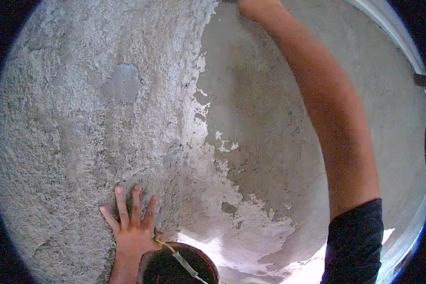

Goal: The person patches a concrete wall by applying cement mixture from a bucket to the wall using a trowel.

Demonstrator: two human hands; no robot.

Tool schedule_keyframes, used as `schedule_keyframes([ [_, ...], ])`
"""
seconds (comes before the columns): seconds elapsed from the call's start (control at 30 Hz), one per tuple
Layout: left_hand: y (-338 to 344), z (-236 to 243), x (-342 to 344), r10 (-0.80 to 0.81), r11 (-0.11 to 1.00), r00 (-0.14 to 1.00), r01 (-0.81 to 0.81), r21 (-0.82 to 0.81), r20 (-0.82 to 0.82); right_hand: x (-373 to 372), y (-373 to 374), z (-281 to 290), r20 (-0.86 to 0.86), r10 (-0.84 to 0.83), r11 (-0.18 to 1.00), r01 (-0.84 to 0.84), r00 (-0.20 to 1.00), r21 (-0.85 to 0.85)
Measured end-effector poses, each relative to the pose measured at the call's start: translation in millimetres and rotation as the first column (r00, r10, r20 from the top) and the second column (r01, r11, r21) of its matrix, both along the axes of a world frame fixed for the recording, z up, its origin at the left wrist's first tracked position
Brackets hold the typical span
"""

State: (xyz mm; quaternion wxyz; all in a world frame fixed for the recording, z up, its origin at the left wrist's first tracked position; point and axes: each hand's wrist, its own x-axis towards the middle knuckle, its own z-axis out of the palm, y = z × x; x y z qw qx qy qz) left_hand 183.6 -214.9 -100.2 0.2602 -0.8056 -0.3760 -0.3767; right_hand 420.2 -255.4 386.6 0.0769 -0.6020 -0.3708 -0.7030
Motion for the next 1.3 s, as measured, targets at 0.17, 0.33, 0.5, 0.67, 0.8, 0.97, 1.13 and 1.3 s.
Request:
schedule_keyframes([
  [0.17, -0.5, 0.5, -0.7, 0.006, 0.998, 1.0, -0.006, -0.063, -0.003, 5.8, 30.2, 8.4, 0.039, 0.061, 0.998, -0.06, 0.997, -0.03],
  [0.33, 2.7, 0.7, 4.9, 0.036, 0.998, 0.999, -0.037, -0.05, -0.023, 37.1, 59.0, -15.4, -0.083, 0.201, 0.977, -0.206, 0.976, -0.051],
  [0.5, 8.2, -5.8, -2.7, 0.024, 0.999, 1.0, -0.024, 0.037, -0.003, 26.5, 21.0, -104.6, 0.143, 0.082, 0.978, -0.052, 0.986, -0.203],
  [0.67, 5.9, -2.7, 0.4, 0.031, 0.999, 0.999, -0.031, 0.02, -0.019, 7.6, -17.1, -77.9, 0.032, 0.03, 0.999, -0.029, 0.999, -0.023],
  [0.8, 2.3, -0.6, 3.7, -0.019, 1.0, 1.0, 0.019, 0.017, 0.013, 9.8, -22.9, -18.4, -0.08, -0.016, 0.998, 0.021, 0.997, 0.06],
  [0.97, 0.2, 0.3, 3.7, 0.046, 0.999, 0.998, -0.046, 0.002, -0.031, 39.6, 15.0, -5.5, 0.011, 0.047, 0.999, -0.047, 0.999, 0.005],
  [1.13, 4.8, -1.2, 1.5, 0.052, 0.998, 0.998, -0.052, -0.035, -0.027, 40.4, 25.0, -78.9, 0.099, 0.009, 0.972, 0.014, 0.995, -0.234],
  [1.3, 8.7, -2.6, 4.7, 0.016, 0.996, 1.0, -0.016, 0.084, 0.012, 31.5, -17.0, -174.3, 0.067, 0.073, 0.96, -0.052, 0.995, -0.277],
])
